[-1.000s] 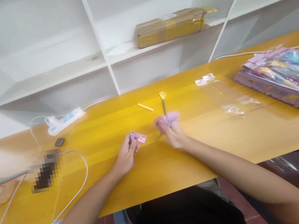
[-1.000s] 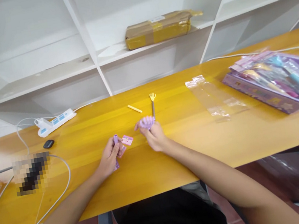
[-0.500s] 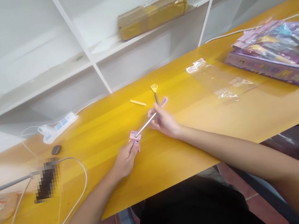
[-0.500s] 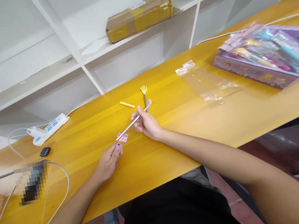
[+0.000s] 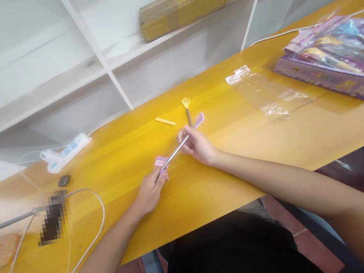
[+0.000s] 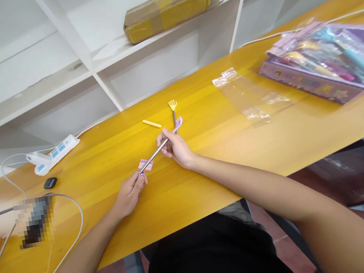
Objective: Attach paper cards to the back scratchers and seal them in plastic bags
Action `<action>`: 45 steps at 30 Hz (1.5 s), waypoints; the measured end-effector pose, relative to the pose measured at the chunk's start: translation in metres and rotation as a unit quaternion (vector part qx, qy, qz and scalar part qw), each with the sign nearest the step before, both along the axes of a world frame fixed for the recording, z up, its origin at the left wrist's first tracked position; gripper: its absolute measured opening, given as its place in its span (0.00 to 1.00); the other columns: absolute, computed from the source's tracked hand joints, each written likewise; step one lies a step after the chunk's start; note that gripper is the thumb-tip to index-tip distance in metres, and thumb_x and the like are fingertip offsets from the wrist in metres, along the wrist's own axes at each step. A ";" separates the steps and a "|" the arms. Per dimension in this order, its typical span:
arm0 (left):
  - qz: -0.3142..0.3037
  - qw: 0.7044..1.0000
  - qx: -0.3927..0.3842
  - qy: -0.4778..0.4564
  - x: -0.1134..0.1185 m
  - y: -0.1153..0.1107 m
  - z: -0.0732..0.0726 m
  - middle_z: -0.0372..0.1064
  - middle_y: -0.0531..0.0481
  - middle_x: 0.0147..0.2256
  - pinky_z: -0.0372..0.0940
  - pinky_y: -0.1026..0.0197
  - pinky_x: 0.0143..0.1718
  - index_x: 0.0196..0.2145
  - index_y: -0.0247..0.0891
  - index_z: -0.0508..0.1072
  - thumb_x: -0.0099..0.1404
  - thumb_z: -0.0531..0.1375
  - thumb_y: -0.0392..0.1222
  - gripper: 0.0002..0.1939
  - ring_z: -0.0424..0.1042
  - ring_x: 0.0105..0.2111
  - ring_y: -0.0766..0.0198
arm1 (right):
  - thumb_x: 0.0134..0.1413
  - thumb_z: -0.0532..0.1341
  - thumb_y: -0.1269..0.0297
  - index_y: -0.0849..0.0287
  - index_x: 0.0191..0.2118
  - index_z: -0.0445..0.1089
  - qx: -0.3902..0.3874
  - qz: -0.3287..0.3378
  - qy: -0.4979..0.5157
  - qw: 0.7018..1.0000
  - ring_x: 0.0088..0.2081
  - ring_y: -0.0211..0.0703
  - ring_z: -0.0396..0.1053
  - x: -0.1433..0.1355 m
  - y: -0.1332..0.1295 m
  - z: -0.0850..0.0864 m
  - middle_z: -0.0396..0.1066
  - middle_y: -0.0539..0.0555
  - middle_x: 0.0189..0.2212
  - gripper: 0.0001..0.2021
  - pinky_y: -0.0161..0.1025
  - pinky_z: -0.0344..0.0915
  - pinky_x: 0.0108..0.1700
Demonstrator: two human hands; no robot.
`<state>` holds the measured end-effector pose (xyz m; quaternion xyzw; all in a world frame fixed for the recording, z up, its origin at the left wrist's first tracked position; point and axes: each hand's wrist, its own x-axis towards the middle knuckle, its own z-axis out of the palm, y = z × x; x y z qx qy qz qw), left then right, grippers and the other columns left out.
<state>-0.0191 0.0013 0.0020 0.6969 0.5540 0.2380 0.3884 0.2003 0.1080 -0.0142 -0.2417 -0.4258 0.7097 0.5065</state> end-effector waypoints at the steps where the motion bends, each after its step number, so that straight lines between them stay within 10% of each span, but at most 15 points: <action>1: 0.001 1.000 -0.003 -0.002 0.000 0.000 0.000 0.55 0.57 0.24 0.57 0.61 0.30 0.37 0.40 0.67 0.78 0.47 0.62 0.24 0.59 0.25 0.63 | 0.59 0.62 0.32 0.60 0.29 0.66 0.005 -0.010 -0.001 1.000 0.16 0.30 0.51 0.000 0.000 0.000 0.55 0.45 0.15 0.30 0.31 0.44 0.20; 10: -0.012 0.999 0.027 0.037 -0.004 0.005 -0.002 0.68 0.52 0.30 0.64 0.59 0.36 0.40 0.39 0.71 0.80 0.46 0.60 0.25 0.67 0.30 0.61 | 0.60 0.58 0.29 0.59 0.29 0.66 0.085 -0.052 -0.067 0.993 0.16 0.32 0.54 0.005 0.000 0.003 0.56 0.46 0.15 0.33 0.32 0.47 0.20; 20: -0.049 0.992 0.061 0.096 -0.002 0.006 -0.004 0.74 0.43 0.59 0.66 0.51 0.58 0.69 0.42 0.65 0.80 0.48 0.53 0.26 0.75 0.54 0.50 | 0.66 0.53 0.29 0.60 0.30 0.68 0.193 -0.086 -0.139 0.967 0.20 0.33 0.58 0.017 -0.011 0.015 0.60 0.49 0.18 0.34 0.33 0.53 0.22; 29: -0.050 0.995 0.038 0.083 0.000 0.006 0.000 0.77 0.45 0.53 0.66 0.52 0.55 0.62 0.42 0.70 0.80 0.49 0.54 0.23 0.75 0.50 0.51 | 0.65 0.58 0.33 0.60 0.31 0.68 0.165 -0.073 -0.099 0.979 0.21 0.32 0.59 0.017 -0.002 0.013 0.63 0.50 0.23 0.31 0.32 0.51 0.20; 45: -0.058 0.994 0.029 0.091 0.001 0.007 0.006 0.77 0.46 0.47 0.65 0.55 0.48 0.54 0.41 0.72 0.80 0.49 0.54 0.20 0.74 0.44 0.54 | 0.69 0.52 0.39 0.49 0.53 0.58 0.183 -0.298 -0.126 0.928 0.24 0.35 0.56 0.028 0.013 0.019 0.62 0.52 0.36 0.21 0.34 0.49 0.22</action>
